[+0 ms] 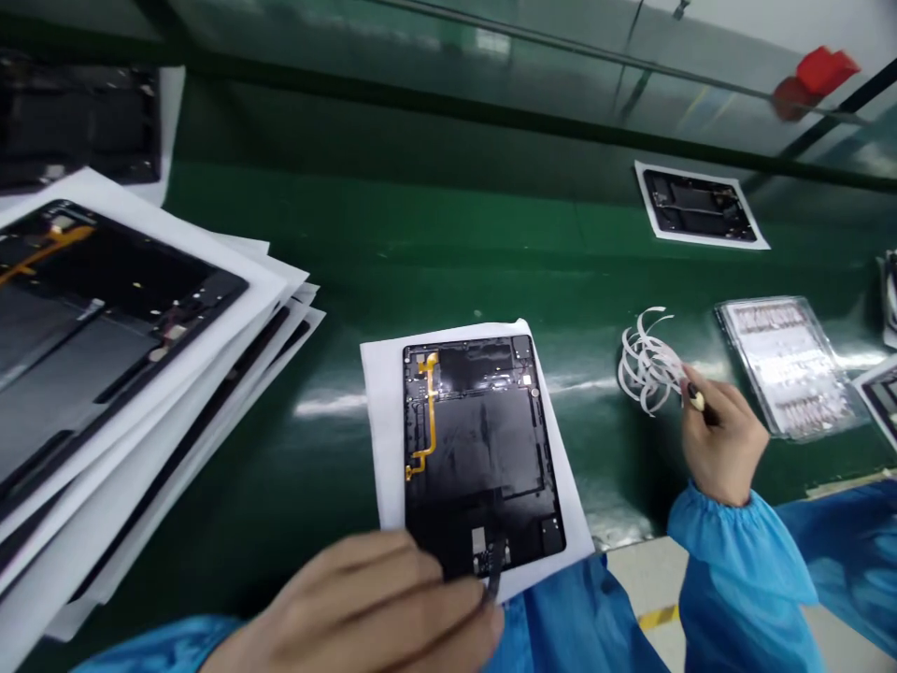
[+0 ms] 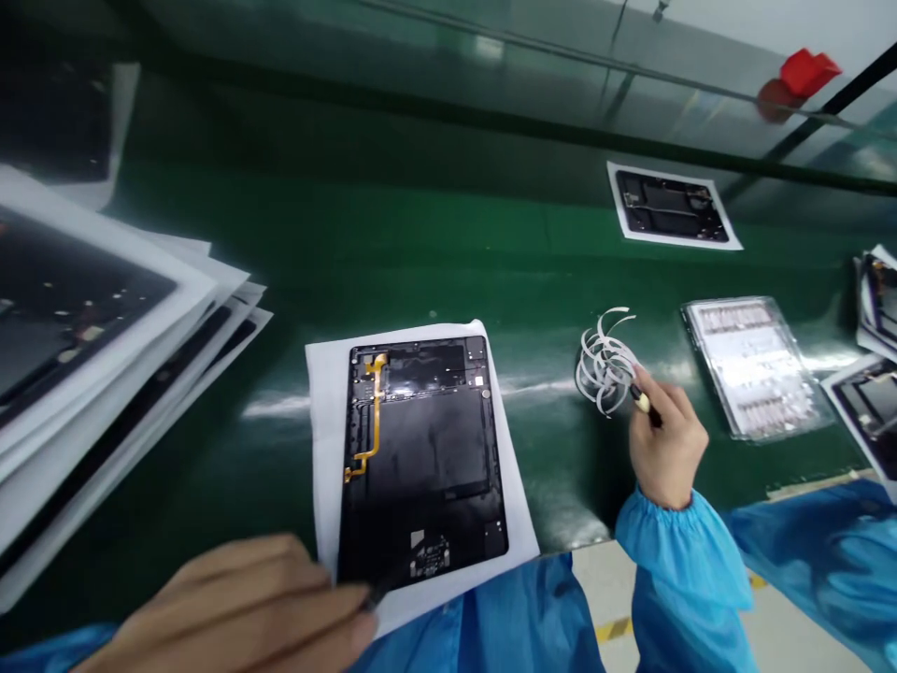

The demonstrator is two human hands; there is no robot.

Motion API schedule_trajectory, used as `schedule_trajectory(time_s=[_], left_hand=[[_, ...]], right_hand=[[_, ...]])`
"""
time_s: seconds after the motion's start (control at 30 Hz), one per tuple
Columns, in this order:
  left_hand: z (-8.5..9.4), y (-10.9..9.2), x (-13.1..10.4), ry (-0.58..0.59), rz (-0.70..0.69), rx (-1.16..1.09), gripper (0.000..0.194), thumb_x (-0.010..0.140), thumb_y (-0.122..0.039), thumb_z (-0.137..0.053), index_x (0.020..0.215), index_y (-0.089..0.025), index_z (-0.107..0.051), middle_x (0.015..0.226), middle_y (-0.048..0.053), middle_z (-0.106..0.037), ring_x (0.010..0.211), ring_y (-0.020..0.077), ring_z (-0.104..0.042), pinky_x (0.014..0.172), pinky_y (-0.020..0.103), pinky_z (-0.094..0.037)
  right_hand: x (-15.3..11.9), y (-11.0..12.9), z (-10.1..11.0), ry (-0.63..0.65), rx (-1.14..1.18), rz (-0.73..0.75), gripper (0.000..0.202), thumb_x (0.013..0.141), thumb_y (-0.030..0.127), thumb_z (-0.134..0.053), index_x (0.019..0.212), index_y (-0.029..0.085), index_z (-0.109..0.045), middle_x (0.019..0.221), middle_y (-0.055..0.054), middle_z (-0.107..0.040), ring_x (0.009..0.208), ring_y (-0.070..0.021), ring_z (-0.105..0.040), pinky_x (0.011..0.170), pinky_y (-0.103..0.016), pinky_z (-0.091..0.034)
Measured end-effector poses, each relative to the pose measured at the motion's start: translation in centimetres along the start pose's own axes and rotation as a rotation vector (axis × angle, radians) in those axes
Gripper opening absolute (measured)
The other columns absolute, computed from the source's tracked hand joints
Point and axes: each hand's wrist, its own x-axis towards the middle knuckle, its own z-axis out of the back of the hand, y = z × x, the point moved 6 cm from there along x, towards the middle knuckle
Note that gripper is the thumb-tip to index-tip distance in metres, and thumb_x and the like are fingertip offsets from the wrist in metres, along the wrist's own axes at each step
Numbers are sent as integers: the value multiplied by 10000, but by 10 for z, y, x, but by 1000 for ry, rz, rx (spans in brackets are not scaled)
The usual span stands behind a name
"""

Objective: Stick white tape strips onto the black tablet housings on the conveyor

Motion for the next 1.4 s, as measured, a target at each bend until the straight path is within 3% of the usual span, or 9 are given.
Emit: schedule_trajectory(time_s=[0.07, 0.13, 0.27, 0.37, 0.5, 0.63, 1.03, 1.4], left_hand=[[7, 16, 25, -22, 9, -14, 359, 968, -123, -435, 1181, -258, -690, 956, 21, -771, 696, 189, -684, 611, 336, -582], [8, 34, 47, -41, 37, -74, 177, 928, -151, -595, 1046, -210, -714, 928, 63, -731, 704, 163, -658, 597, 294, -548], [-5, 74, 72, -87, 134, -221, 57, 838, -189, -737, 890, -181, -714, 876, 33, -663, 775, 132, -640, 708, 253, -537], [-21, 102, 76, -49, 242, -222, 33, 822, -199, -751, 825, -186, -720, 897, 21, -667, 843, 145, -628, 805, 291, -504], [-34, 121, 75, 4, 315, -163, 53, 806, -222, -769, 796, -199, -722, 959, 16, -679, 924, 167, -618, 882, 333, -456], [-41, 128, 73, 37, 370, -70, 80, 807, -252, -773, 778, -211, -710, 983, 2, -694, 967, 185, -616, 956, 388, -377], [-48, 128, 71, 101, 369, 29, 92, 863, -308, -718, 806, -236, -713, 1013, -7, -694, 1016, 204, -588, 939, 383, -340], [-46, 127, 71, 91, 358, 48, 92, 863, -306, -718, 803, -237, -712, 1005, 2, -699, 1002, 204, -608, 946, 393, -355]], right_hand=[[-10, 9, 11, -74, -39, -9, 286, 873, 241, -615, 1119, 160, -736, 900, -95, -732, 727, -205, -681, 662, -313, -530], [-21, 33, 14, -44, 53, 15, 300, 862, 185, -613, 1141, 176, -724, 920, -90, -732, 746, -199, -685, 694, -313, -547], [-56, 108, -8, 383, 435, 337, 399, 873, 73, -510, 1217, 205, -662, 1119, -84, -722, 968, -191, -706, 780, -277, -593], [-83, 138, -22, 558, 498, 512, 518, 862, -3, -402, 1310, 173, -592, 1221, -96, -690, 1045, -181, -696, 822, -276, -608], [-98, 138, -31, 606, 464, 589, 603, 842, -39, -347, 1374, 170, -537, 1266, -105, -668, 1039, -183, -701, 813, -293, -617], [-104, 134, -31, 629, 470, 610, 575, 858, -41, -353, 1369, 150, -536, 1281, -119, -656, 1058, -192, -694, 832, -311, -615], [-101, 140, -29, 612, 476, 579, 497, 868, -36, -374, 1271, 132, -610, 1226, -120, -689, 1021, -184, -709, 808, -285, -617], [-103, 139, -30, 623, 490, 558, 465, 896, -2, -386, 1280, 130, -612, 1237, -120, -683, 979, -183, -719, 814, -296, -616]])
